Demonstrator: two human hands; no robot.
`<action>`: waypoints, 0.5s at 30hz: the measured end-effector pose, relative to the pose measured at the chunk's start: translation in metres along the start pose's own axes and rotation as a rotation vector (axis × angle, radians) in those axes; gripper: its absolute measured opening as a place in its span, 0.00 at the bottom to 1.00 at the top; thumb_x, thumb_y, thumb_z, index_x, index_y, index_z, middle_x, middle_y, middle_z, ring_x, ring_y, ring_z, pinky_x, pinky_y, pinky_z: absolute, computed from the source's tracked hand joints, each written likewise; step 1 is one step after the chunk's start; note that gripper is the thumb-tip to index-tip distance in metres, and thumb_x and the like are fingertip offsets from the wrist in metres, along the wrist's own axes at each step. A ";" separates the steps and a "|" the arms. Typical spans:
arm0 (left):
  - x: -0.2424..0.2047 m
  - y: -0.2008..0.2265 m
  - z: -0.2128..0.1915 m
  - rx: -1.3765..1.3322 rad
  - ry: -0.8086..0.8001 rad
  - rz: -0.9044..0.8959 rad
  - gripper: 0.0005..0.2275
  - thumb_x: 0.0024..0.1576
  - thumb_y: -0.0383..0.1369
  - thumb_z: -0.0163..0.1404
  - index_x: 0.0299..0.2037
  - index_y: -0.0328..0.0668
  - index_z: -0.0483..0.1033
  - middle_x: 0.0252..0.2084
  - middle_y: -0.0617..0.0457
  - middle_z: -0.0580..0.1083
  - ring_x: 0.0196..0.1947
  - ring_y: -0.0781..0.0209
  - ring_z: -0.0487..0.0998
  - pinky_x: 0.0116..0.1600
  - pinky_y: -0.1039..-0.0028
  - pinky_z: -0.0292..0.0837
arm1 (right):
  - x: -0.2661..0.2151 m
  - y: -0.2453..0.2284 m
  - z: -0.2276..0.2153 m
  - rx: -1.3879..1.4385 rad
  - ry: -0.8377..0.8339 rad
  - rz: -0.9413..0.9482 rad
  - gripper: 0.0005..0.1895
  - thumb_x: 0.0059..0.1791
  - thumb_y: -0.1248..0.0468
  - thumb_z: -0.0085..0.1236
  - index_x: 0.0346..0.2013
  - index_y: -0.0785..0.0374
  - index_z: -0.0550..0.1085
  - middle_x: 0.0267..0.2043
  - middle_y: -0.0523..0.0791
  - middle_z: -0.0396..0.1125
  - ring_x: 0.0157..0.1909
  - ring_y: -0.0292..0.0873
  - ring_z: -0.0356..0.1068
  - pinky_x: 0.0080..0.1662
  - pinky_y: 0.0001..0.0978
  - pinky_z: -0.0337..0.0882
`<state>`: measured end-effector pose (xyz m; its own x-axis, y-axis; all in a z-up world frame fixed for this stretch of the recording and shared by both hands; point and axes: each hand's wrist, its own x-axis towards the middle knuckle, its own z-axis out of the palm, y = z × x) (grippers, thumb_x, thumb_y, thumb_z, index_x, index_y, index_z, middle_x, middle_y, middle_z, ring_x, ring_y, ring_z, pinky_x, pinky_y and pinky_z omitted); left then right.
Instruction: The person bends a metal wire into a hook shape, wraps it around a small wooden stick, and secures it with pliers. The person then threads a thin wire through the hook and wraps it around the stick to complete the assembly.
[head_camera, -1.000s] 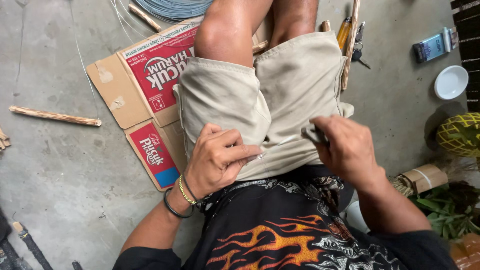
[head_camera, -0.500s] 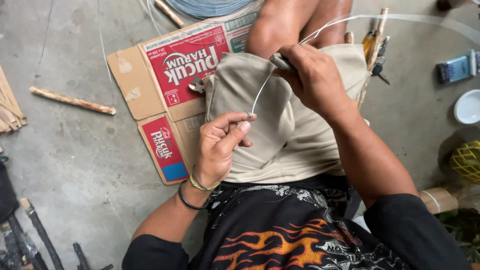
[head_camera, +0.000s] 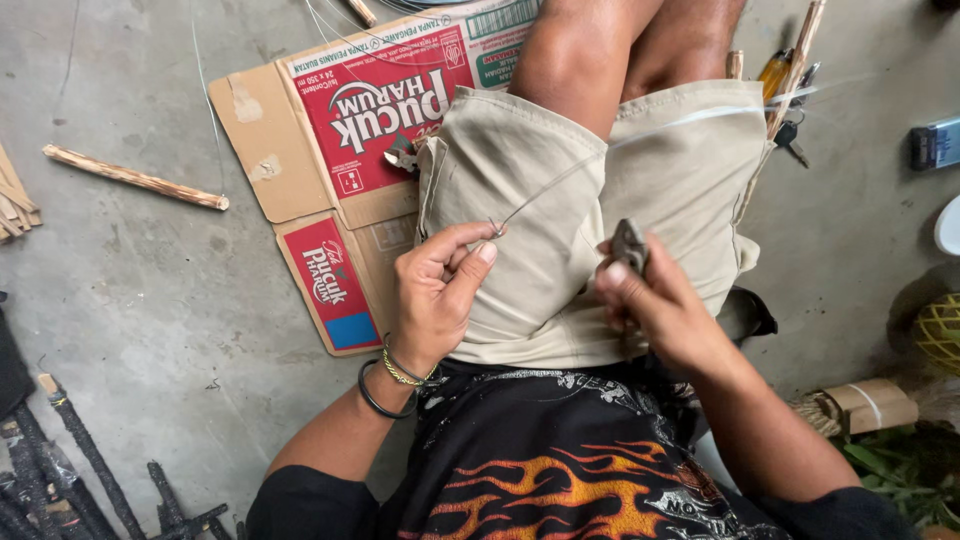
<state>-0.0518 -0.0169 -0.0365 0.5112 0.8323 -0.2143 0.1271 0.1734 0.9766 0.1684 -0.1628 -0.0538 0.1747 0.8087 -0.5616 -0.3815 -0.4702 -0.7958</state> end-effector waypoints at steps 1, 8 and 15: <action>-0.001 0.003 0.002 0.019 -0.017 -0.009 0.08 0.64 0.25 0.54 0.51 0.32 0.80 0.22 0.67 0.63 0.23 0.81 0.56 0.27 0.82 0.49 | -0.008 0.004 0.005 -0.023 -0.001 0.081 0.22 0.54 0.66 0.53 0.61 0.68 0.63 0.39 0.44 0.65 0.31 0.37 0.65 0.34 0.30 0.69; -0.010 0.032 0.025 0.083 -0.171 -0.042 0.07 0.63 0.27 0.53 0.49 0.36 0.80 0.19 0.66 0.63 0.20 0.80 0.58 0.25 0.81 0.54 | -0.037 0.006 0.032 0.294 -0.104 0.175 0.30 0.54 0.63 0.48 0.72 0.53 0.57 0.34 0.46 0.68 0.28 0.41 0.67 0.34 0.33 0.70; -0.012 0.044 0.045 0.183 -0.227 0.048 0.06 0.63 0.28 0.54 0.47 0.37 0.80 0.17 0.61 0.62 0.19 0.78 0.58 0.24 0.79 0.54 | -0.061 0.004 0.034 -0.755 0.117 -0.273 0.17 0.53 0.65 0.54 0.58 0.60 0.70 0.29 0.46 0.69 0.32 0.47 0.66 0.38 0.35 0.67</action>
